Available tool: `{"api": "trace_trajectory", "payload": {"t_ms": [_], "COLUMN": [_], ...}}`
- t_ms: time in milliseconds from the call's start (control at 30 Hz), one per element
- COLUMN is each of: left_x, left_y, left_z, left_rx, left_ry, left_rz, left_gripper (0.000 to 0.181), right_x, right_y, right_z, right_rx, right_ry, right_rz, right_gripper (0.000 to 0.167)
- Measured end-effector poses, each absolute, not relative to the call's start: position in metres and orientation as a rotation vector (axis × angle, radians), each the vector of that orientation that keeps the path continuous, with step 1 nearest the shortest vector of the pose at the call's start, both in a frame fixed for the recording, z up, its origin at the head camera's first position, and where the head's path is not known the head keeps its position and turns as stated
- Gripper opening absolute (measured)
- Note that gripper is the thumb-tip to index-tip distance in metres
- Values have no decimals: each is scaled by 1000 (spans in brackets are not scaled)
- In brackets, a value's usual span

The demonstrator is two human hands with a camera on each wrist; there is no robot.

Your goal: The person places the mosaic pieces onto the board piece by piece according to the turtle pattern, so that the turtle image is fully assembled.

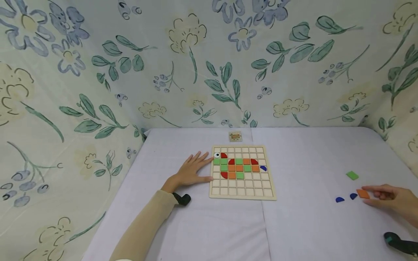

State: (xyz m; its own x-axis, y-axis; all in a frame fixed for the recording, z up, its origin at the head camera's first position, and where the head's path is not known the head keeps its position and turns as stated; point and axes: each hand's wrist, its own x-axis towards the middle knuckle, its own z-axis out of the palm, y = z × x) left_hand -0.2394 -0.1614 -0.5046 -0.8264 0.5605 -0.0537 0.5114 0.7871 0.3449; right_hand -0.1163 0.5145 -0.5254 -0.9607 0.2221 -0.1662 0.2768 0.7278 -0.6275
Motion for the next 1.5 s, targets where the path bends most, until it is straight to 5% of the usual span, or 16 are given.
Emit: {"api": "trace_trajectory", "payload": {"t_ms": [1500], "left_x": [-241], "left_y": [-162], "left_z": [-508], "left_rx": [841], "left_ry": [2824], "left_rz": [433], "left_gripper": [91], "right_x": [-117], "right_y": [498], "right_z": [-513], "right_rx": [287], "right_ry": [3046], "right_rz": [-751], "right_gripper": [63]}}
